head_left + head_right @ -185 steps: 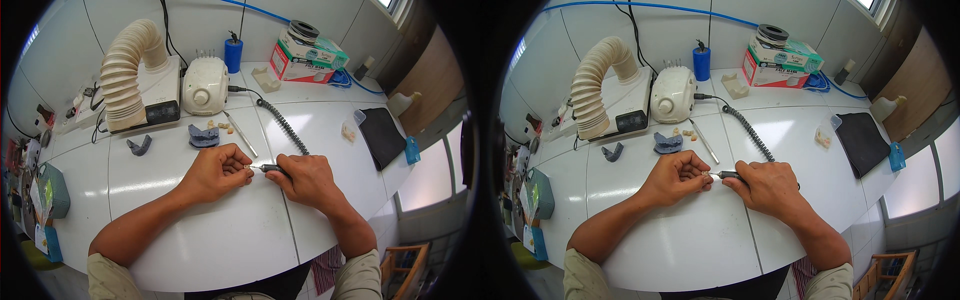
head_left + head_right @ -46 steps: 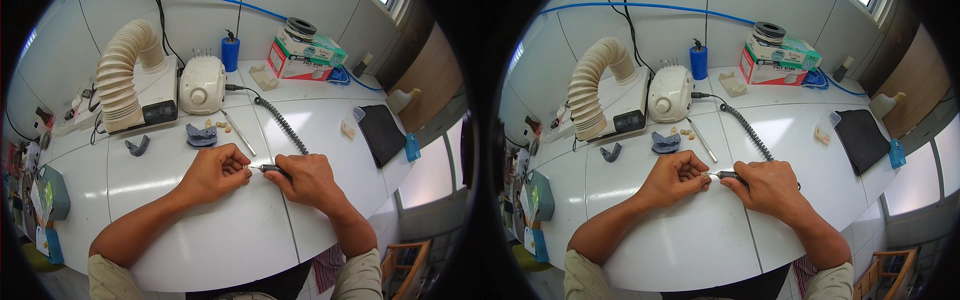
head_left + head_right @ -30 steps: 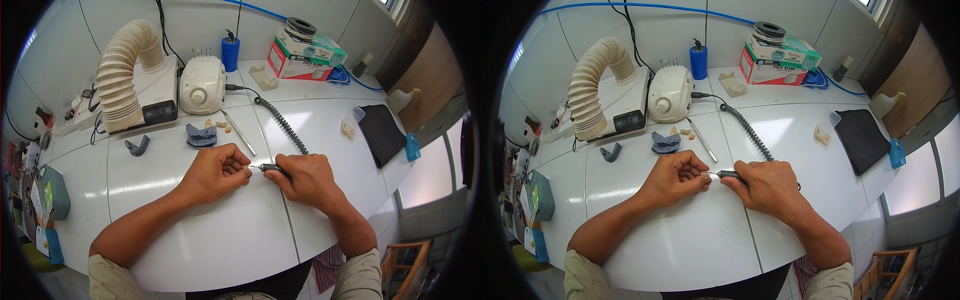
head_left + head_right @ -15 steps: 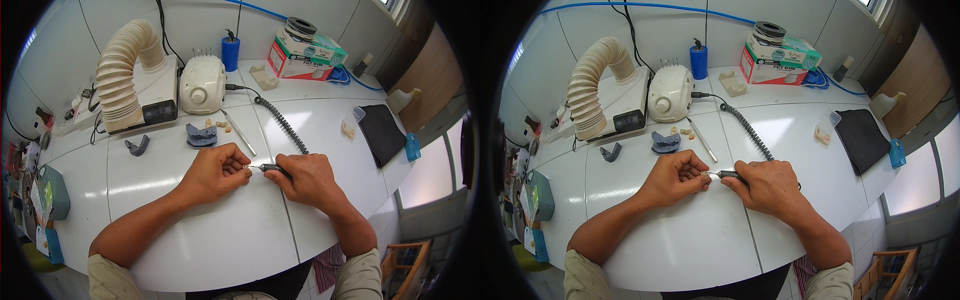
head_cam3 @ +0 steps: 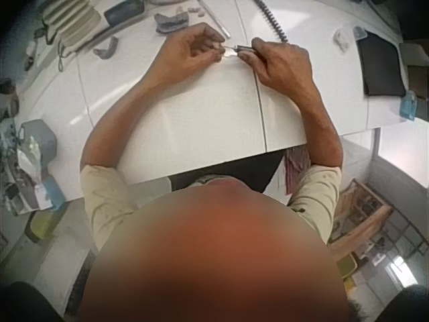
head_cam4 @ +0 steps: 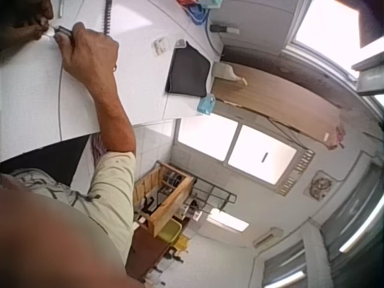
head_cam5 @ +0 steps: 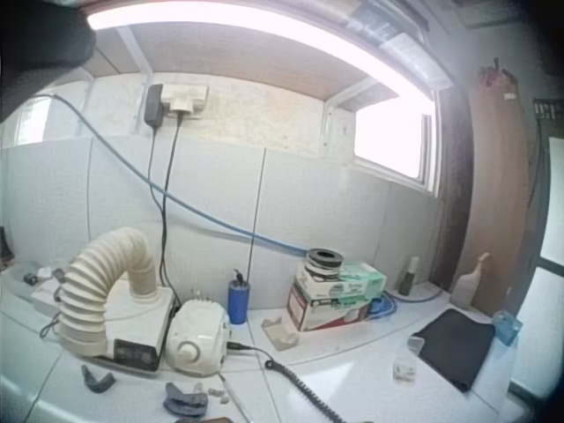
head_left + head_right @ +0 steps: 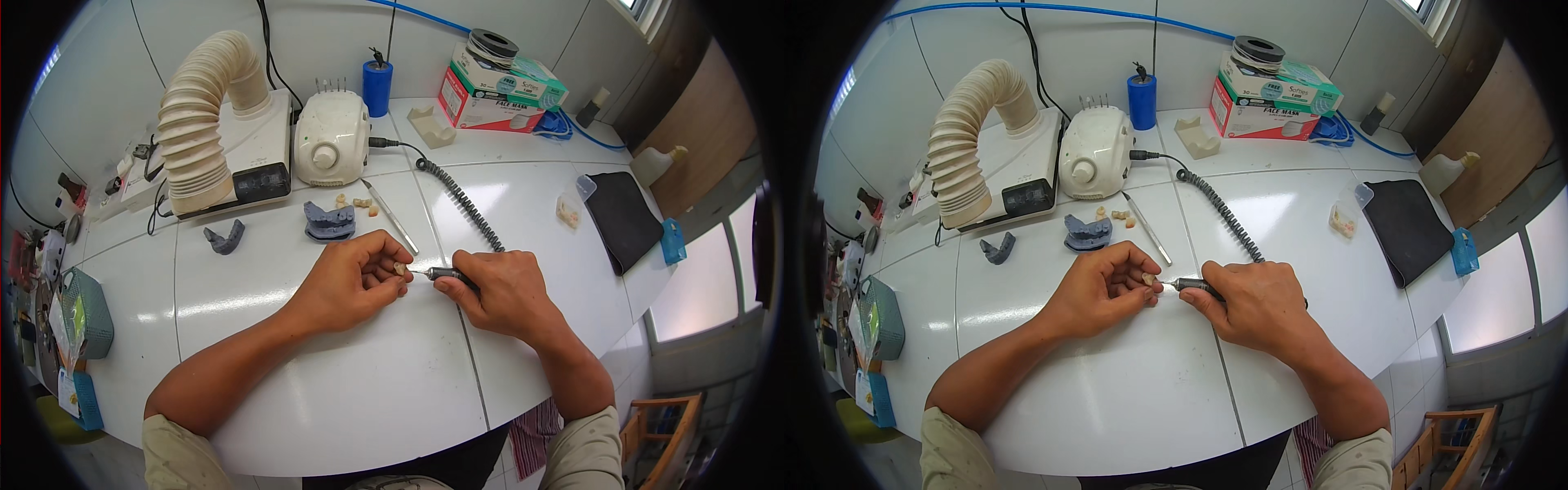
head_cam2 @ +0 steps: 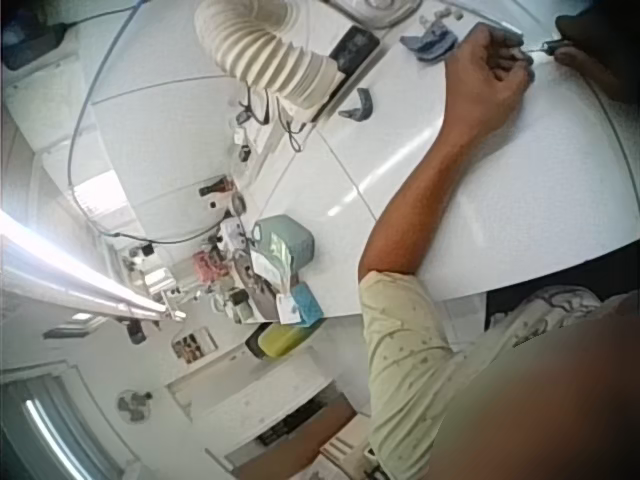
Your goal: Polishing a small dental prosthetic or individual denture tooth using a handheld rotary tool.
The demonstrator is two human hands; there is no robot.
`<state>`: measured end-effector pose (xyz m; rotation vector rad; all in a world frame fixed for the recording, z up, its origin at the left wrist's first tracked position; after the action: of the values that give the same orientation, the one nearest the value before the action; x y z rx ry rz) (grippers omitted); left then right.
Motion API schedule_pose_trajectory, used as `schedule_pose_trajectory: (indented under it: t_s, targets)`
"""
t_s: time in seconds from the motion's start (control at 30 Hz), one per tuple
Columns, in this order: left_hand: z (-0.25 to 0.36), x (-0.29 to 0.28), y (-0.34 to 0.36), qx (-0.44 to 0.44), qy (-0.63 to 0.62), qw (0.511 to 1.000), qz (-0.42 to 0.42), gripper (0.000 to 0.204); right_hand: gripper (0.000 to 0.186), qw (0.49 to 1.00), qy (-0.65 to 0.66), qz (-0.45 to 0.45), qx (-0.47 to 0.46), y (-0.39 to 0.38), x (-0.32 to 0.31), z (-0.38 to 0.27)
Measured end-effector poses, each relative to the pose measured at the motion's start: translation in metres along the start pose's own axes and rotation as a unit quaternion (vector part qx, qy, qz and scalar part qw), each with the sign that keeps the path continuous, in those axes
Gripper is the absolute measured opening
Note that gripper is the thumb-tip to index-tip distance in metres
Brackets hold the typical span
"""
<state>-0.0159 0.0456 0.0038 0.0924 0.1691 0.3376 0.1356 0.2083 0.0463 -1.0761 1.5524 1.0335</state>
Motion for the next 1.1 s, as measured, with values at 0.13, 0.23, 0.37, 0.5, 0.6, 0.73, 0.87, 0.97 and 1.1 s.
schedule_pose_trajectory:
  t_s: [0.13, 0.23, 0.37, 0.5, 0.6, 0.73, 0.87, 0.97, 1.1]
  targets:
    - [0.0043, 0.0012, 0.0006, -0.029, 0.003, 1.000, -0.011, 0.022, 0.048, 1.000, -0.001, -0.007, 0.003, -0.0003, 0.0007, 0.0006]
    - [0.0071, 0.0014, 0.0007, -0.034, 0.013, 0.999, -0.017, 0.022, 0.048, 1.000, -0.004, -0.015, 0.003, -0.0002, 0.0005, -0.0001]
    - [0.0066, 0.0015, 0.0002, -0.027, 0.023, 0.999, -0.017, 0.021, 0.048, 1.000, -0.004, -0.015, 0.003, 0.0001, 0.0014, -0.0006]
    - [0.0056, 0.0022, 0.0006, -0.030, 0.021, 0.999, -0.018, 0.021, 0.048, 1.000, -0.004, -0.010, 0.002, 0.0002, 0.0017, -0.0013]
    - [0.0071, 0.0024, 0.0011, -0.024, 0.024, 0.999, -0.020, 0.019, 0.044, 1.000, 0.008, -0.006, 0.008, 0.0001, 0.0021, -0.0026]
    - [0.0051, 0.0027, 0.0007, -0.013, 0.007, 1.000, -0.015, 0.018, 0.044, 1.000, 0.013, -0.007, 0.009, -0.0002, 0.0002, -0.0007]
    - [0.0065, 0.0028, 0.0018, -0.019, 0.010, 1.000, -0.022, 0.018, 0.048, 1.000, -0.003, -0.012, 0.003, -0.0010, 0.0011, 0.0006]
    - [0.0014, 0.0004, 0.0003, -0.021, 0.000, 1.000, -0.019, 0.018, 0.047, 1.000, -0.006, -0.018, 0.002, 0.0015, 0.0014, -0.0021]
    - [0.0037, 0.0018, 0.0008, -0.021, -0.002, 1.000, -0.018, 0.018, 0.046, 1.000, -0.001, -0.024, 0.009, 0.0003, 0.0008, 0.0001]
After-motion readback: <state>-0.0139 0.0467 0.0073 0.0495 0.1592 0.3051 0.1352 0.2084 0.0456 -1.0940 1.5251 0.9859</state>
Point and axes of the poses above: each hand's wrist, its own y-axis towards the middle knuckle, its own x-axis out of the palm, z = x × y, the point moved 4 cm from there along y, towards the middle knuckle, and after that the axes turned 8 degrees about x, right-handed, at the moved point
